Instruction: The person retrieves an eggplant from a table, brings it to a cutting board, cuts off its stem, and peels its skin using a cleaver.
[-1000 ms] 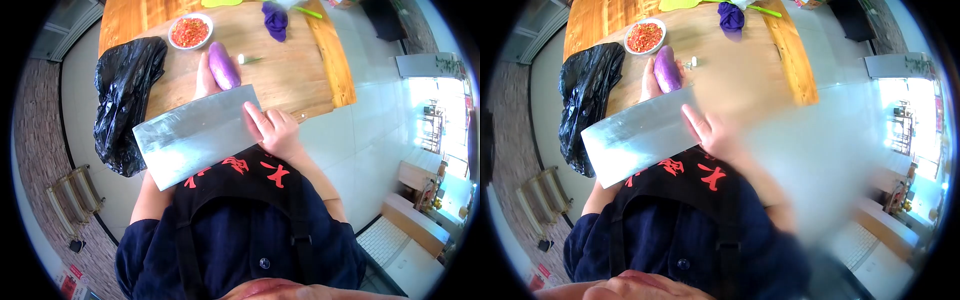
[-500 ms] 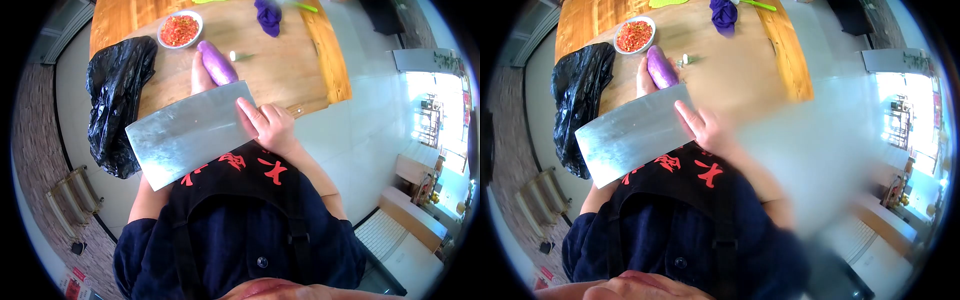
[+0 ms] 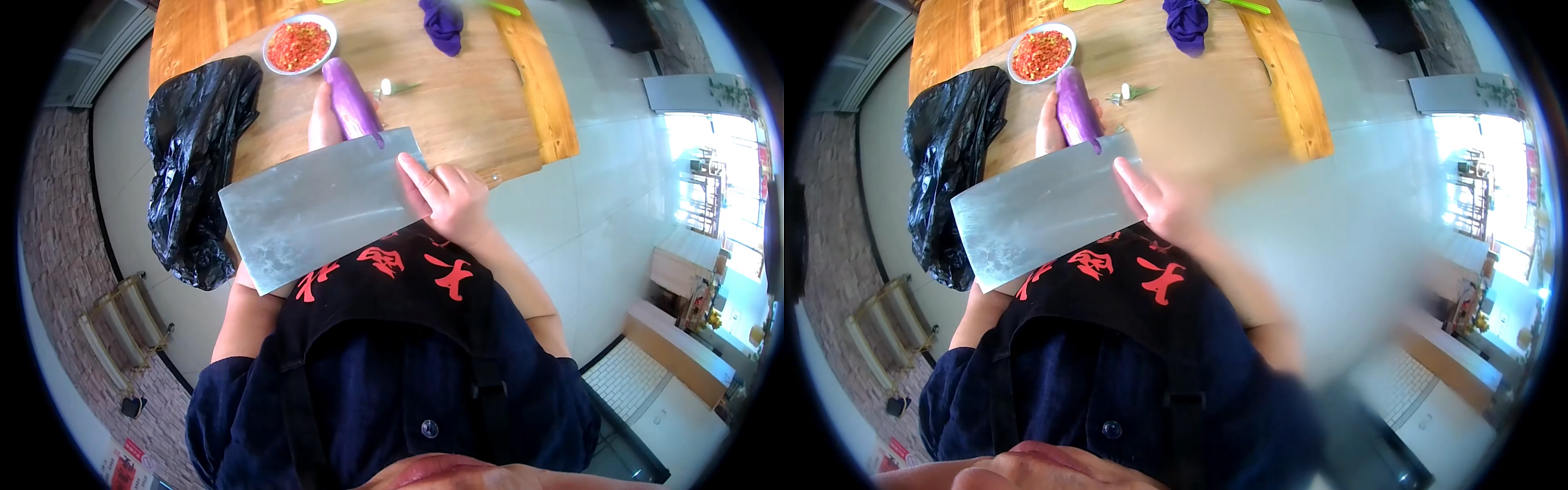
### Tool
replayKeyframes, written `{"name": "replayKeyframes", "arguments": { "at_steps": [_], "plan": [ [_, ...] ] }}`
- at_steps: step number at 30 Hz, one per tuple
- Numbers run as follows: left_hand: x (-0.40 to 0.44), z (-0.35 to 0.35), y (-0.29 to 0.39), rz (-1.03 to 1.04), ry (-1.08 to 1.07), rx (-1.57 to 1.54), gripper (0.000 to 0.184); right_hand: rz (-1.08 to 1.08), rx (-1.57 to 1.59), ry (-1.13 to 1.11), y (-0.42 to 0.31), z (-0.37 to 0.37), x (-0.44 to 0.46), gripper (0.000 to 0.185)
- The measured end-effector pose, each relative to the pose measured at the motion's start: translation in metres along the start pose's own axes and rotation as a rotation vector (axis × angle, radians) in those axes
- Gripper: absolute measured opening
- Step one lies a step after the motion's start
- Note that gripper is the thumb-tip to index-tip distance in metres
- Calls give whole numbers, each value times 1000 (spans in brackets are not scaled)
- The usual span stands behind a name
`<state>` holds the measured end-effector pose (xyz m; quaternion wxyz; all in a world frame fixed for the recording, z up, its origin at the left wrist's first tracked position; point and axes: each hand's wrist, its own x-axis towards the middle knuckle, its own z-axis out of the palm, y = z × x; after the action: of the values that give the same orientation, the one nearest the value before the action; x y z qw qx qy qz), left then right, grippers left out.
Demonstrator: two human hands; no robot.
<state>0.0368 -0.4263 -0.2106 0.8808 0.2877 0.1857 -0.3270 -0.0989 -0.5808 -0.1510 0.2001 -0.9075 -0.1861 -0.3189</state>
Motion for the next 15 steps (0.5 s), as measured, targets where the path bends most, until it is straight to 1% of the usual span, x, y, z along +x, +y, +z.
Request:
{"name": "replayKeyframes", "arguments": {
  "at_steps": [2, 5, 8, 11, 15],
  "plan": [
    [-4, 5, -1, 35, 68, 56, 63, -10, 23, -11, -1, -1, 0, 44],
    [-5, 6, -3, 27, 48, 55, 63, -44, 27, -21, -2, -1, 3, 44],
    [-10, 14, -4, 55, 120, 87, 63, -21, 18, -7, -1, 1, 3, 45],
    [-16, 25, -4, 110, 183, 112, 58, -10, 47, -19, 3, 2, 0, 45],
    [-11, 22, -6, 91, 136, 135, 61, -20, 46, -27, 3, -1, 2, 44]
  ]
}}
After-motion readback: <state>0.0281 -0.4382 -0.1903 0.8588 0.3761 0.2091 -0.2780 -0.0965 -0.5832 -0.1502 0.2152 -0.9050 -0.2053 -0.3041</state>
